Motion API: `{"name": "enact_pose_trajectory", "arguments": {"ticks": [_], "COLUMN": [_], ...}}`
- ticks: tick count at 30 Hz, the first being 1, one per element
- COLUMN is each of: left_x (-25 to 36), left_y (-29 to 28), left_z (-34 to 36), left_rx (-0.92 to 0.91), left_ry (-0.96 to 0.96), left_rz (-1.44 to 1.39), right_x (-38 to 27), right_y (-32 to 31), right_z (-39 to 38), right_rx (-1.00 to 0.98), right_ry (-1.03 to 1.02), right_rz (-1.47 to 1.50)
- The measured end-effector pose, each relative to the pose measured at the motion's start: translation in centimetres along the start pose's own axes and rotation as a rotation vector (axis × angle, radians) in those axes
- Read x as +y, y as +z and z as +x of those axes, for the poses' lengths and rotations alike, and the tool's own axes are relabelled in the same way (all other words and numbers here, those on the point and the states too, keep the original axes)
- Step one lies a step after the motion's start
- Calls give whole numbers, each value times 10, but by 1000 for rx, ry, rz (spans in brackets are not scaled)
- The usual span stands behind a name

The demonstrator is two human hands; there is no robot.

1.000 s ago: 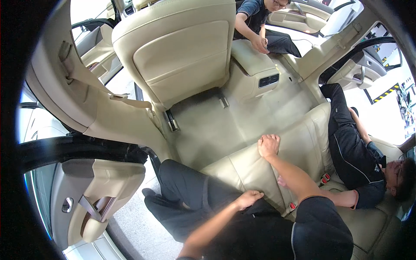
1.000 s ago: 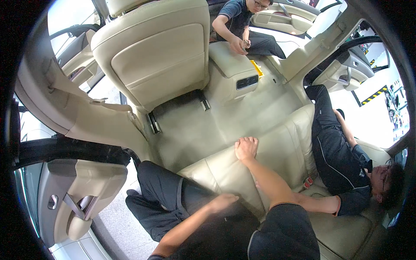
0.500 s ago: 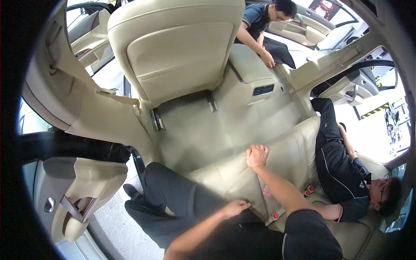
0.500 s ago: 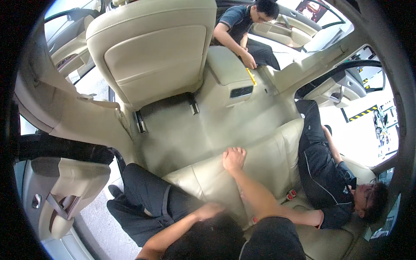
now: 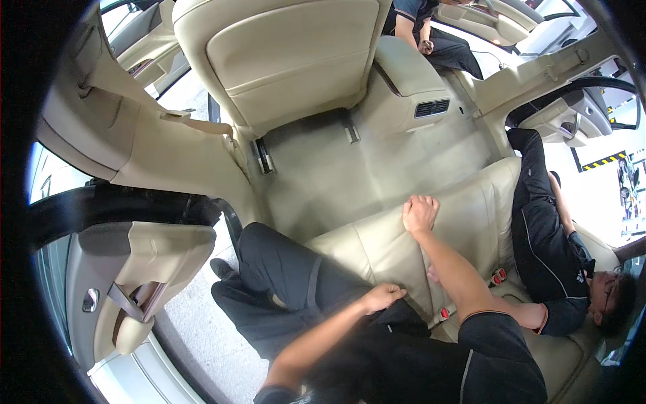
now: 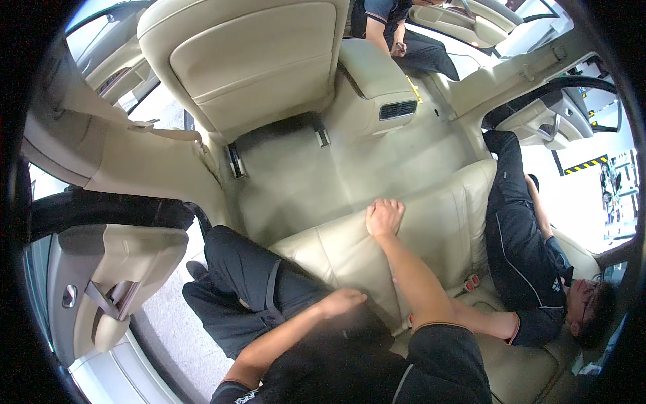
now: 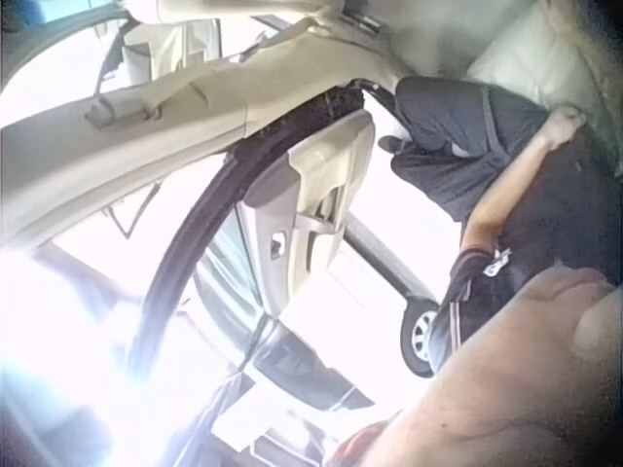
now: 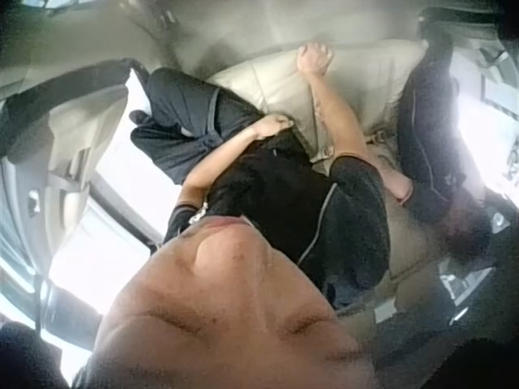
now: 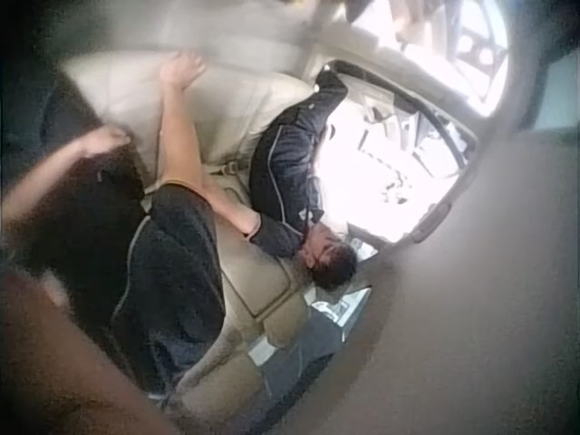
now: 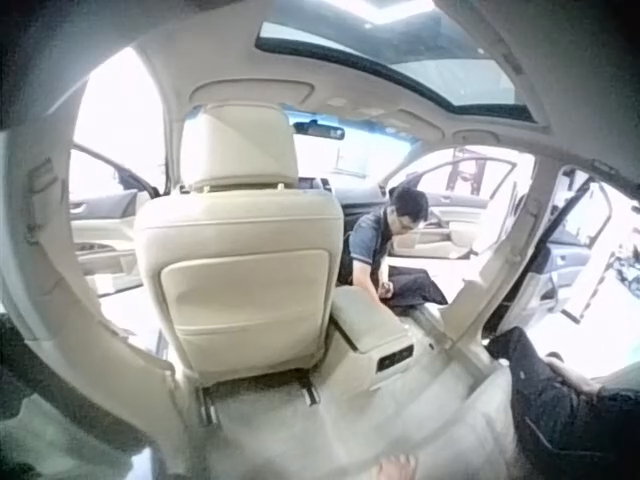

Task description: The recorder is removing bolts and interior components from the rear passenger area of a car.

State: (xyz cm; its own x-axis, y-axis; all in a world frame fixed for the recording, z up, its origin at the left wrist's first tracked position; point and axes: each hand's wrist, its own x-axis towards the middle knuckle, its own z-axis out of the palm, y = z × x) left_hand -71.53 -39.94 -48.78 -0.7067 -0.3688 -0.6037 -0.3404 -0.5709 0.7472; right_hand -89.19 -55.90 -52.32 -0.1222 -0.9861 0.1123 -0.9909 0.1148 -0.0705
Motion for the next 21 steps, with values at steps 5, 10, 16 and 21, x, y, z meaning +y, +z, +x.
{"name": "enact_pose_trajectory", "arguments": {"ticks": [5, 10, 16, 21], "left_x": [7, 5, 7, -6], "left_y": [-3, -2, -2, 0], "left_z": [-7, -6, -5, 9], "left_rx": [-24, -11, -7, 144], "left_ry": [-7, 20, 41, 13], "left_rz": [-12, -31, -21, -281], "right_x": [-1, -4, -3, -2], "right_y": [-1, -5, -5, -5], "right_z": [-1, 0, 1, 2], "right_rx": [50, -7, -37, -66], "right_ry": [-2, 19, 32, 37], "right_rz": [2, -4, -2, -15]}}
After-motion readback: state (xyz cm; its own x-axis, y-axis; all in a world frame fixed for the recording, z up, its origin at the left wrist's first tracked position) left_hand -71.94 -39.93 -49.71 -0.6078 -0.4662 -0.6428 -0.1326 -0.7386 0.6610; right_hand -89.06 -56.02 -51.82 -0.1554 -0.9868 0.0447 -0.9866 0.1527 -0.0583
